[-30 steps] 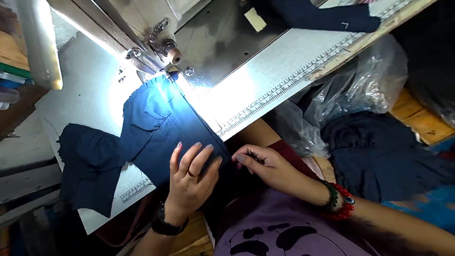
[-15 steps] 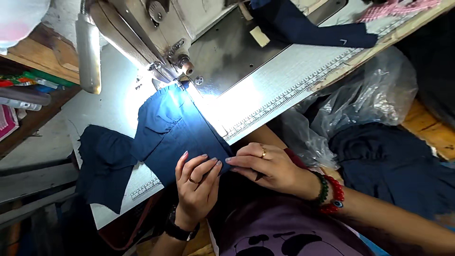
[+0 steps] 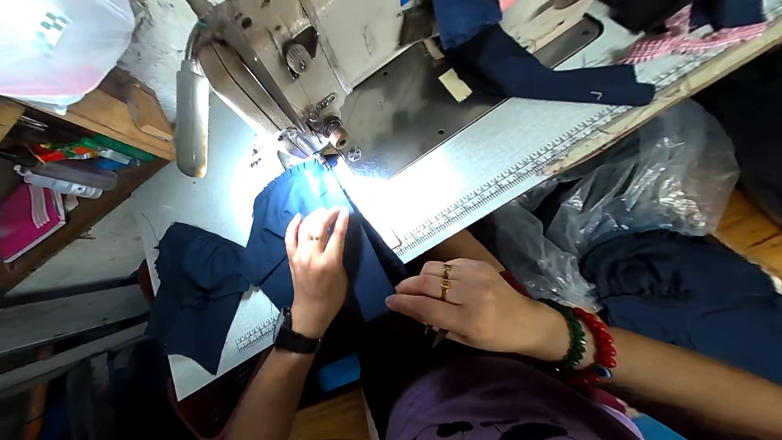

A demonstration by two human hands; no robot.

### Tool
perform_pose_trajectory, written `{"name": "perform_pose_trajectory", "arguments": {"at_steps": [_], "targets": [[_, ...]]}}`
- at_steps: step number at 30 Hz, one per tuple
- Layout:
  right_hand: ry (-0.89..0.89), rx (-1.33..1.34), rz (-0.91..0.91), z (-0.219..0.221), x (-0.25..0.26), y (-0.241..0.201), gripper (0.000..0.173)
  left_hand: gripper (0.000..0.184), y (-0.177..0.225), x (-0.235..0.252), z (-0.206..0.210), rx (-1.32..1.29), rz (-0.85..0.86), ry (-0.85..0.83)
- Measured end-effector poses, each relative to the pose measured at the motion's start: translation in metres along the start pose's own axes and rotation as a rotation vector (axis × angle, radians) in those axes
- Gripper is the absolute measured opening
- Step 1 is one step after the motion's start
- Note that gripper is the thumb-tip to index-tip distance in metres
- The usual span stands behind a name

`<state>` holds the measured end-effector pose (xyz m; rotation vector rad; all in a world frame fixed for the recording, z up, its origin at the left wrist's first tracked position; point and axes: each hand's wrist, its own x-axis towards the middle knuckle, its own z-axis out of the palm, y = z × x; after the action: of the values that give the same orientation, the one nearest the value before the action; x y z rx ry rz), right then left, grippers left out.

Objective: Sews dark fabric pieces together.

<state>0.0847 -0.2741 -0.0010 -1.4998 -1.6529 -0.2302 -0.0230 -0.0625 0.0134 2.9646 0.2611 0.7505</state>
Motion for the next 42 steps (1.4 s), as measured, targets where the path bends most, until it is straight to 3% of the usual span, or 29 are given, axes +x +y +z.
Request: {"name": "perform_pose_trajectory", "arguments": {"at_steps": [5,10,15,22,29,42], "targets": [[-0.077,0.043,-0.041,-0.005,0.018,0.002,0.020,0.026,-0.020,0.016,0.009,-0.155,-0.001,-0.049],[-0.131,0.014,0.194,-0.002,0.050,0.054,0.023,0.030,-0.024,0.017,0.013,-0.293,-0.036,0.025],[-0.300,-0.113,0.282,0.018,0.087,0.098,0.042,0.031,-0.024,0.016,0.015,-0.325,-0.082,0.018],[-0.407,-0.231,0.230,0.026,0.094,0.097,0.023,0.030,-0.026,0.014,0.016,-0.309,-0.081,-0.013],[-0.334,-0.139,0.244,0.026,0.089,0.107,0.035,0.030,-0.026,0.016,0.017,-0.325,-0.095,-0.036],[-0.363,-0.143,0.306,0.023,0.092,0.105,0.030,0.026,-0.026,0.017,0.018,-0.261,-0.061,-0.063]]}}
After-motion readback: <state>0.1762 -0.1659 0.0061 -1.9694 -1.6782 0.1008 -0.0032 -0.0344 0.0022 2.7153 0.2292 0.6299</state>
